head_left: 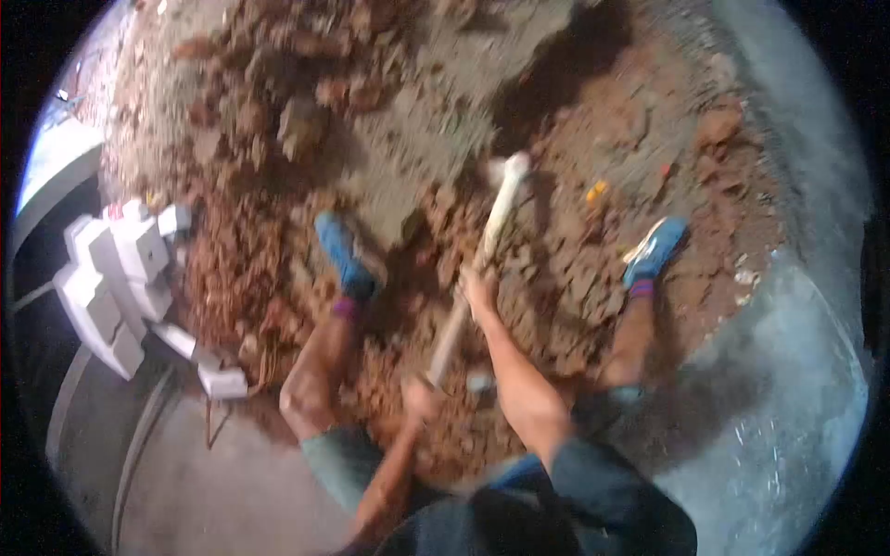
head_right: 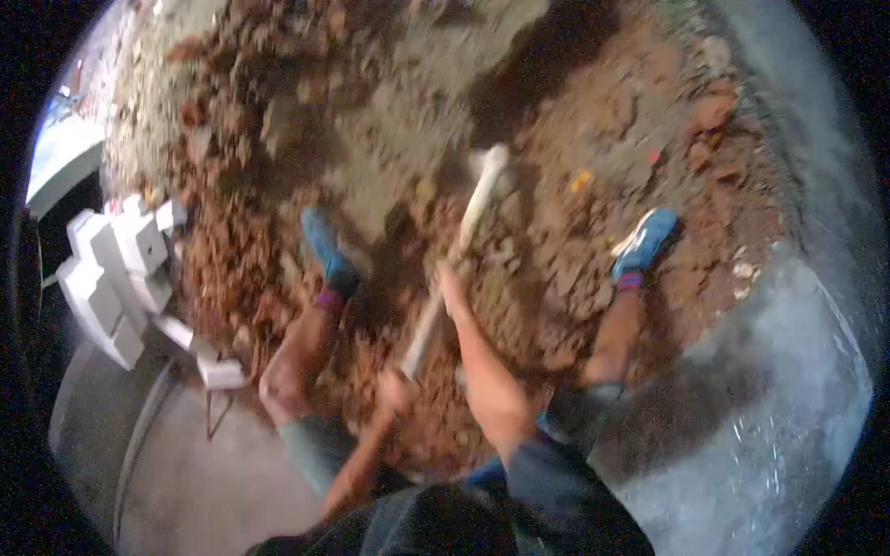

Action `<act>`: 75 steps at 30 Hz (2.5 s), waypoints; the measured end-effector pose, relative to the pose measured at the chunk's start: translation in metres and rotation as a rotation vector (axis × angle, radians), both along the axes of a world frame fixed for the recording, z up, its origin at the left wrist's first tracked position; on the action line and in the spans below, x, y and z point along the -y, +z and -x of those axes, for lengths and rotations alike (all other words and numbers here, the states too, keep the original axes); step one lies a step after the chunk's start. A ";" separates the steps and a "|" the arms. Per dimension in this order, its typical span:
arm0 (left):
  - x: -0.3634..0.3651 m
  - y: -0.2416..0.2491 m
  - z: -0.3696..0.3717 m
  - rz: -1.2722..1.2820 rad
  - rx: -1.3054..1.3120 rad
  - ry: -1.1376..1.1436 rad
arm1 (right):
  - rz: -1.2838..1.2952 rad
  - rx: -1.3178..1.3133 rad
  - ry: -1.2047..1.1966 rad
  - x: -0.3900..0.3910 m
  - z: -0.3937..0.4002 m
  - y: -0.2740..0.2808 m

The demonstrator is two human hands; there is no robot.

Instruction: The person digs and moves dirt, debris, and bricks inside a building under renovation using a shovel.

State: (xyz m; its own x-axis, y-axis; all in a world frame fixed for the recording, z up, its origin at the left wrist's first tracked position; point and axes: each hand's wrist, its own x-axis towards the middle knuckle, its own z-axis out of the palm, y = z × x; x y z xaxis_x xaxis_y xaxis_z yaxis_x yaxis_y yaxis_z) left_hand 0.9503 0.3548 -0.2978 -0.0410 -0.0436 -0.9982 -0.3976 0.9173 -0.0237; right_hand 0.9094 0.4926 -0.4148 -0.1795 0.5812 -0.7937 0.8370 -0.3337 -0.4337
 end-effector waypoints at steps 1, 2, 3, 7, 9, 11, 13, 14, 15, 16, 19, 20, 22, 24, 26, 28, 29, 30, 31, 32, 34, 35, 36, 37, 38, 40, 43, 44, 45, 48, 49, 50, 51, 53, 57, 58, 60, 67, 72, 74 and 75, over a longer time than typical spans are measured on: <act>0.045 0.006 -0.024 0.228 0.107 0.012 | 0.245 0.112 0.010 0.030 -0.016 -0.029; 0.028 0.012 -0.010 0.147 0.023 0.041 | 0.404 0.152 0.037 0.031 -0.021 -0.062; 0.009 0.035 -0.006 0.013 -0.018 -0.004 | 0.638 0.141 -0.051 -0.009 -0.004 -0.018; -0.079 0.087 0.086 -0.083 -0.158 0.417 | 0.582 0.225 0.183 -0.074 0.055 -0.030; -0.114 0.100 0.154 -0.159 -0.082 0.639 | 0.476 0.073 0.364 -0.103 0.102 -0.011; -0.161 0.103 0.200 -0.363 -0.140 0.994 | 0.494 -0.100 0.311 -0.123 0.117 0.038; -0.199 0.095 0.230 -0.649 0.071 1.529 | 0.536 -0.499 0.205 -0.134 0.132 0.094; -0.201 0.094 0.227 -0.606 0.160 1.672 | 0.565 -0.505 0.223 -0.137 0.140 0.087; -0.200 0.095 0.211 -0.546 0.261 1.810 | 0.543 -0.375 0.260 -0.138 0.135 0.074; -0.170 0.078 0.173 -0.558 0.387 1.797 | 0.519 -0.156 0.302 -0.135 0.135 0.047; -0.066 0.072 0.071 -0.466 0.496 1.598 | 0.434 0.217 0.337 -0.071 0.084 0.025; -0.029 0.069 0.036 -0.421 0.463 1.513 | 0.397 0.261 0.299 -0.043 0.066 0.031; -0.016 0.082 0.060 -0.362 0.391 1.385 | 0.424 0.179 0.134 -0.027 0.044 0.005; -0.022 0.082 0.064 -0.335 0.433 1.373 | 0.601 0.235 0.118 -0.038 0.051 0.021; -0.064 0.073 0.078 -0.232 0.396 1.590 | 0.805 0.265 0.186 -0.070 0.061 0.006; -0.104 0.075 0.080 -0.319 0.430 1.654 | 0.802 0.244 0.236 -0.093 0.079 0.004; -0.129 0.091 0.090 -0.235 0.373 1.601 | 0.741 0.053 0.246 -0.110 0.074 0.030; -0.154 0.102 0.085 -0.174 0.292 1.592 | 0.747 0.102 0.320 -0.126 0.073 0.030; -0.172 0.110 0.079 -0.177 0.355 1.562 | 0.756 0.154 0.399 -0.138 0.070 0.029; -0.198 0.138 0.091 -0.139 0.258 1.590 | 0.741 0.075 0.206 -0.146 0.080 0.084; -0.240 0.168 0.057 -0.217 0.248 1.556 | 1.055 0.105 0.152 -0.189 0.028 0.052; -0.265 0.194 0.056 -0.198 0.275 1.519 | 1.134 -0.046 0.212 -0.214 0.028 0.067; -0.288 0.213 0.057 -0.324 0.250 1.429 | 1.201 -0.019 0.086 -0.239 0.027 0.084; -0.309 0.232 0.048 -0.437 0.354 1.534 | 1.272 0.016 -0.049 -0.261 0.018 0.108; -0.334 0.254 0.043 -0.482 0.250 1.568 | 1.305 0.028 -0.163 -0.284 0.019 0.144; -0.367 0.289 0.018 -0.640 0.367 1.377 | 1.293 -0.027 -0.154 -0.338 -0.001 0.194; -0.404 0.345 -0.037 -0.803 0.667 1.180 | 1.171 -0.141 -0.232 -0.407 -0.037 0.293; -0.408 0.355 -0.055 -0.999 0.801 1.064 | 1.058 -0.179 -0.246 -0.423 -0.053 0.326; -0.405 0.376 -0.062 -0.937 0.896 0.942 | 0.996 -0.231 -0.288 -0.436 -0.073 0.355; -0.365 0.373 -0.096 -0.964 0.765 0.475 | 0.549 -0.385 -0.343 -0.437 -0.120 0.415; -0.353 0.368 -0.106 -0.930 0.703 0.275 | 0.425 -0.429 -0.421 -0.431 -0.133 0.423; -0.337 0.357 -0.092 -0.812 0.523 0.175 | 0.505 -0.482 -0.387 -0.445 -0.191 0.382; -0.321 0.346 -0.077 -0.674 0.367 0.080 | 0.294 -0.547 -0.542 -0.424 -0.156 0.394; -0.311 0.259 -0.059 -0.763 -0.256 -0.385 | 0.036 -0.471 -0.728 -0.401 -0.129 0.367; -0.344 0.097 -0.012 -0.849 -0.407 -0.794 | -0.005 -0.621 -0.633 -0.422 -0.160 0.295; -0.364 0.078 -0.010 -0.884 -0.526 -0.753 | -0.090 -0.706 -0.614 -0.435 -0.156 0.291; -0.408 0.072 -0.008 -0.943 -0.520 -0.744 | -0.260 -0.643 -0.744 -0.432 -0.160 0.341; -0.439 0.149 -0.022 -1.041 -0.513 -0.651 | -0.287 -0.910 -0.815 -0.473 -0.162 0.420; -0.295 0.201 -0.040 -0.851 -0.395 -0.313 | 0.148 -0.574 -0.749 -0.406 -0.113 0.347; -0.243 0.204 -0.054 -0.661 -0.360 -0.182 | 0.360 -0.472 -0.598 -0.357 -0.095 0.285; -0.221 0.196 -0.061 -0.574 -0.355 -0.142 | 0.375 -0.311 -0.488 -0.329 -0.061 0.295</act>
